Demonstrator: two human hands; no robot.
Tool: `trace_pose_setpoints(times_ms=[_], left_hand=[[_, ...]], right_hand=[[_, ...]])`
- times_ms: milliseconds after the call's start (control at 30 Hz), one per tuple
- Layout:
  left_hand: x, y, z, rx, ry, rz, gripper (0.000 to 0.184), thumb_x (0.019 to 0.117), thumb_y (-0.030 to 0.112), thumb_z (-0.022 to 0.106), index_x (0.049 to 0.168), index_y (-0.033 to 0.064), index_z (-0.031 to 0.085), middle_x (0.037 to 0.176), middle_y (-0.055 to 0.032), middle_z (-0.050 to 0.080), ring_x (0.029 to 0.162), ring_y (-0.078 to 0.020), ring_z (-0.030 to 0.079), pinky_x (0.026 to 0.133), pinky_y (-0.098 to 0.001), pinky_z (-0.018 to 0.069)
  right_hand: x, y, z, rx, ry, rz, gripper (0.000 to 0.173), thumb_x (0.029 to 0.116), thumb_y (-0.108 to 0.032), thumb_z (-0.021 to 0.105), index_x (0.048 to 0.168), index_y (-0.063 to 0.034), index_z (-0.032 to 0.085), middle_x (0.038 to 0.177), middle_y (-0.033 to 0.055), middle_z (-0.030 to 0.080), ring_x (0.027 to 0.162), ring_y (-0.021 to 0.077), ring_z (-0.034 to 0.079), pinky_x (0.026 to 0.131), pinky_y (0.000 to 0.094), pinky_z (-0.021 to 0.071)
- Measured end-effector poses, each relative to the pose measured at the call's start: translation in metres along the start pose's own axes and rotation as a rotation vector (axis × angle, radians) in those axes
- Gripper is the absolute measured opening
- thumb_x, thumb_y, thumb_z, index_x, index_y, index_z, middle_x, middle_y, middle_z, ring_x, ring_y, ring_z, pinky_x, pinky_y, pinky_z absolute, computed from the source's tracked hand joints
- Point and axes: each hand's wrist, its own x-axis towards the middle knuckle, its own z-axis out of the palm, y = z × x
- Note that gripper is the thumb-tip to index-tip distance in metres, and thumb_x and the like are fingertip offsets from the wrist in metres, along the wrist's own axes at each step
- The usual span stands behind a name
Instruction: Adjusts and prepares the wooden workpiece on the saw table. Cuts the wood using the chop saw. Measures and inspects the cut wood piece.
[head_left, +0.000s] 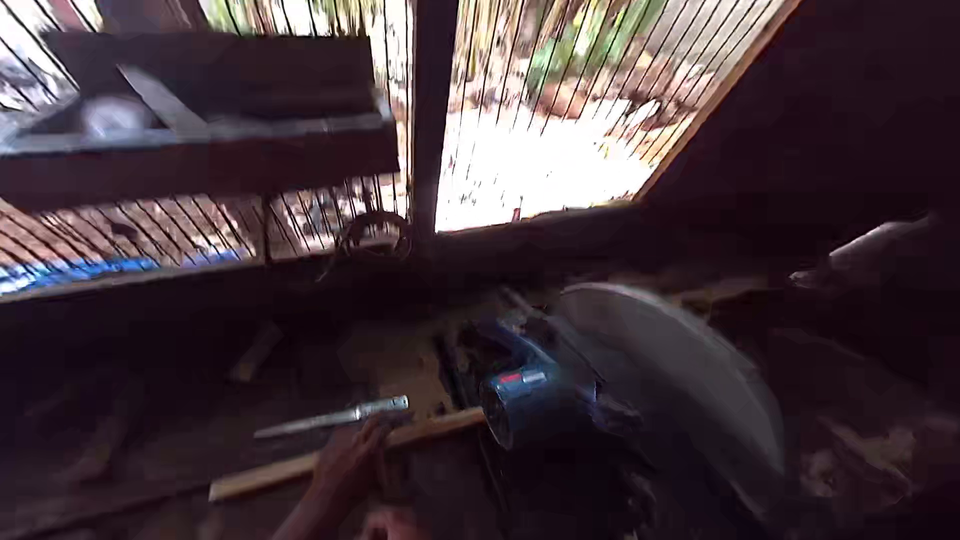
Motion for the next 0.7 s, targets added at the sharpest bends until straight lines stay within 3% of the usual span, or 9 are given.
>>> trace_pose_setpoints(times_ms=[67, 133, 167, 233, 300, 400, 533, 600, 700], left_hand=[[0.0, 0.003, 0.0, -0.019, -0.015, -0.009, 0.047, 0.095, 0.017, 0.065, 0.142, 0.0241, 0.063, 0.145, -0.0048, 0.062, 0.12, -0.0302, 0.067, 0.096, -0.054, 0.0569], [-0.005, -0.002, 0.014, 0.01, 0.021, 0.025, 0.047, 0.0962, 0.013, 0.065, 0.141, 0.0254, 0.063, 0.144, -0.004, 0.062, 0.12, -0.0293, 0.067, 0.094, -0.0536, 0.0574], [-0.005, -0.006, 0.019, 0.032, 0.034, 0.043, 0.047, 0.0953, 0.013, 0.065, 0.141, 0.0247, 0.063, 0.144, -0.0037, 0.062, 0.121, -0.0283, 0.066, 0.094, -0.0524, 0.0576], [-0.004, -0.008, 0.022, 0.041, 0.041, 0.058, 0.051, 0.089, 0.016, 0.072, 0.139, 0.0223, 0.064, 0.144, -0.0049, 0.062, 0.125, -0.0278, 0.064, 0.097, -0.0522, 0.0562], [-0.005, -0.006, 0.021, 0.039, 0.028, 0.041, 0.052, 0.0872, 0.026, 0.078, 0.137, 0.0225, 0.065, 0.143, -0.0047, 0.062, 0.124, -0.0272, 0.064, 0.098, -0.0517, 0.0558], [-0.005, -0.002, 0.017, 0.052, 0.016, 0.027, 0.053, 0.0914, 0.051, 0.071, 0.137, 0.0241, 0.064, 0.143, -0.0016, 0.062, 0.124, -0.0236, 0.064, 0.099, -0.0484, 0.0555], [-0.006, 0.0, 0.017, 0.045, 0.002, 0.015, 0.051, 0.0926, 0.045, 0.07, 0.139, 0.0247, 0.063, 0.144, 0.0013, 0.061, 0.118, -0.0235, 0.066, 0.095, -0.0475, 0.057], [-0.006, 0.001, 0.016, 0.036, -0.001, 0.007, 0.049, 0.0922, 0.036, 0.073, 0.139, 0.0258, 0.062, 0.145, 0.0032, 0.06, 0.117, -0.0228, 0.066, 0.095, -0.0464, 0.0569], [-0.004, -0.001, 0.013, -0.008, -0.017, 0.001, 0.048, 0.0932, 0.016, 0.07, 0.139, 0.0265, 0.062, 0.146, 0.0051, 0.059, 0.114, -0.0232, 0.067, 0.093, -0.0459, 0.0574]], right_hand=[[-0.008, 0.028, -0.005, 0.483, 0.105, -0.207, 0.034, 0.0996, -0.029, 0.062, 0.076, -0.0046, 0.061, 0.068, 0.0025, 0.054, 0.063, 0.0117, 0.053, 0.059, 0.0323, 0.0468], [-0.017, 0.049, 0.002, 0.965, 0.219, -0.311, 0.025, 0.0945, -0.024, 0.062, 0.071, -0.0138, 0.063, 0.067, -0.0104, 0.055, 0.064, -0.0004, 0.052, 0.061, 0.023, 0.0446], [-0.02, 0.059, 0.007, 1.191, 0.298, -0.315, 0.024, 0.0915, -0.027, 0.063, 0.07, -0.0163, 0.069, 0.068, -0.0098, 0.062, 0.067, 0.0014, 0.058, 0.065, 0.0253, 0.0484], [-0.018, 0.069, 0.018, 1.584, 0.438, -0.393, 0.034, 0.0894, -0.035, 0.062, 0.059, -0.0213, 0.06, 0.057, -0.0082, 0.053, 0.059, 0.0076, 0.056, 0.065, 0.0299, 0.0481], [-0.013, 0.078, 0.029, 1.831, 0.465, -0.503, 0.037, 0.0895, -0.04, 0.062, 0.056, -0.0235, 0.058, 0.052, -0.0078, 0.05, 0.053, 0.0111, 0.055, 0.065, 0.0335, 0.0505], [-0.009, 0.081, 0.036, 1.901, 0.429, -0.595, 0.04, 0.0928, -0.035, 0.06, 0.056, -0.0196, 0.054, 0.051, -0.0055, 0.048, 0.051, 0.0134, 0.053, 0.065, 0.0352, 0.051], [-0.019, 0.072, 0.026, 1.774, 0.457, -0.458, 0.045, 0.0969, -0.031, 0.056, 0.055, -0.0179, 0.05, 0.051, -0.0035, 0.048, 0.053, 0.0145, 0.055, 0.07, 0.0361, 0.0541], [-0.031, 0.071, 0.019, 1.617, 0.544, -0.304, 0.04, 0.0999, -0.029, 0.05, 0.064, -0.0146, 0.057, 0.065, 0.0023, 0.061, 0.072, 0.0194, 0.066, 0.086, 0.0414, 0.0569], [-0.067, 0.077, 0.007, 1.217, 0.681, -0.178, 0.029, 0.1028, -0.015, 0.043, 0.099, 0.0001, 0.068, 0.106, 0.0158, 0.069, 0.103, 0.0273, 0.066, 0.096, 0.0457, 0.0549]])
